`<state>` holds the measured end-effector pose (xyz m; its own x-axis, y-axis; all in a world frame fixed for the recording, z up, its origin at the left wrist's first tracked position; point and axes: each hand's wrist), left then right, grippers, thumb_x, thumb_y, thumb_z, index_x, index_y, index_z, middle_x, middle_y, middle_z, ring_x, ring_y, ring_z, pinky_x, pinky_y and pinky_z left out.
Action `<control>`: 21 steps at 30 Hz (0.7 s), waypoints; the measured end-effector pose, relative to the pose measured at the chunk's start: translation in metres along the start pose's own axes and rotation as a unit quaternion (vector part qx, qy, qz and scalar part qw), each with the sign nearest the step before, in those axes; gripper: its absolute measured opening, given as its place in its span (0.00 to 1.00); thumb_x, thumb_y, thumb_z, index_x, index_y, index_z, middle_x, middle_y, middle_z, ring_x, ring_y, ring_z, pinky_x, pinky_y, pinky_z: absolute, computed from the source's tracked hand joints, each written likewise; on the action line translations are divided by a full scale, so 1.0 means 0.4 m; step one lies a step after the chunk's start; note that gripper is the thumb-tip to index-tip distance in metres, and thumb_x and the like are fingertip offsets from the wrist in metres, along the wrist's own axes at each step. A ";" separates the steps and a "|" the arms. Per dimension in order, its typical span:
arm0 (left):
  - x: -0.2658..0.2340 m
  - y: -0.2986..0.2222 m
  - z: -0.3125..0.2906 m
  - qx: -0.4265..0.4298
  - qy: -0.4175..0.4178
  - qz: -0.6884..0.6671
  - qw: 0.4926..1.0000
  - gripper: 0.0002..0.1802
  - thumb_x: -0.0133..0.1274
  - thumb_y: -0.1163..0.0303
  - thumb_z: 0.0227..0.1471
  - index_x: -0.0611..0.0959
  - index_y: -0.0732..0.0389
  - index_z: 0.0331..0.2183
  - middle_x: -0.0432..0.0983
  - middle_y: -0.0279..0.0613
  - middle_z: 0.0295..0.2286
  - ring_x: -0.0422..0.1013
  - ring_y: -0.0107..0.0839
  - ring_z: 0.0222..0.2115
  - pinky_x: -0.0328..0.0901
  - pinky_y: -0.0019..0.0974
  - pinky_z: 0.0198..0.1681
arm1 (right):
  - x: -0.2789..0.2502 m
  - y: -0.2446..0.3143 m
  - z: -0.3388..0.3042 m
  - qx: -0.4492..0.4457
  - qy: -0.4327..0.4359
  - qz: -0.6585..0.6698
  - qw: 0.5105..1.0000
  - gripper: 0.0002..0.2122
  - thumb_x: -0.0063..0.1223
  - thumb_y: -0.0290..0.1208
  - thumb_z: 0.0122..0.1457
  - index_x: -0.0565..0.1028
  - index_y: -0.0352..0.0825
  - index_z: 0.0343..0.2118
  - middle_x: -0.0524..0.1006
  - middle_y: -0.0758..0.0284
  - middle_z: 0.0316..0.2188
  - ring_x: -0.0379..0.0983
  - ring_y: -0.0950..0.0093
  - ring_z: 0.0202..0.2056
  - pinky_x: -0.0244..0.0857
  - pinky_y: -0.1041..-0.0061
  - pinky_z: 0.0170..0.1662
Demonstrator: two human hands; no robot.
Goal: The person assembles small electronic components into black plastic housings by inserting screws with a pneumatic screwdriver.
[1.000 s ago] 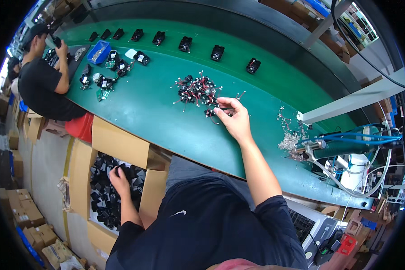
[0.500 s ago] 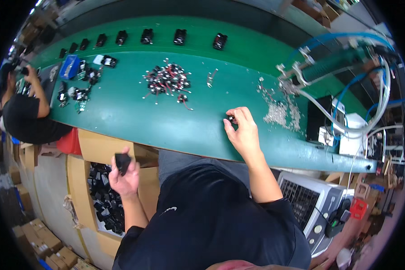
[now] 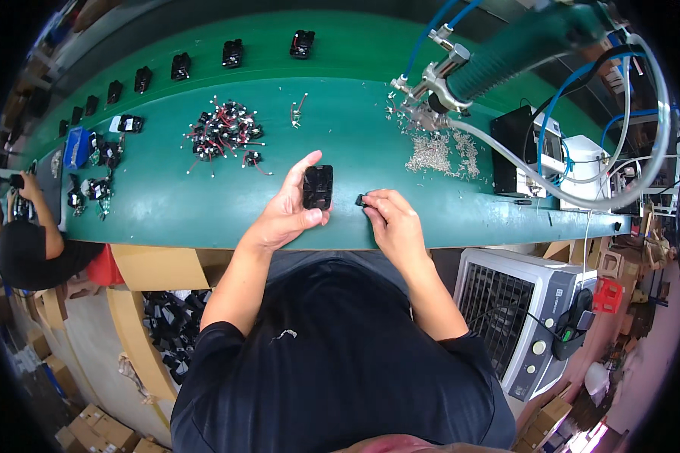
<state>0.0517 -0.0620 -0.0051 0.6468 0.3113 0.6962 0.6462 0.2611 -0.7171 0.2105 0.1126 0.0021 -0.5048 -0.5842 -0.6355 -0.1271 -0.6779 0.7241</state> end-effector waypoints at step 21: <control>0.031 0.018 0.019 0.069 -0.056 0.416 0.905 0.49 0.65 0.87 0.44 0.62 0.60 0.65 0.61 0.43 0.58 0.68 0.31 0.53 0.70 0.33 0.49 | -0.004 0.110 0.045 -0.123 -0.041 -0.050 0.990 0.09 0.66 0.20 0.47 0.80 0.35 0.33 0.79 0.66 0.35 0.76 0.66 0.34 0.72 0.67 0.35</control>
<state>0.0612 -0.0495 -0.0019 0.8360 0.5417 -0.0879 -0.1061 0.0025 -0.9943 0.1905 0.0916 0.0396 -0.5693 -0.4780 -0.6689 0.0267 -0.8240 0.5660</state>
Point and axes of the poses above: each hand's wrist, its own z-axis towards the middle knuckle, its own x-axis out of the palm, y = z × x
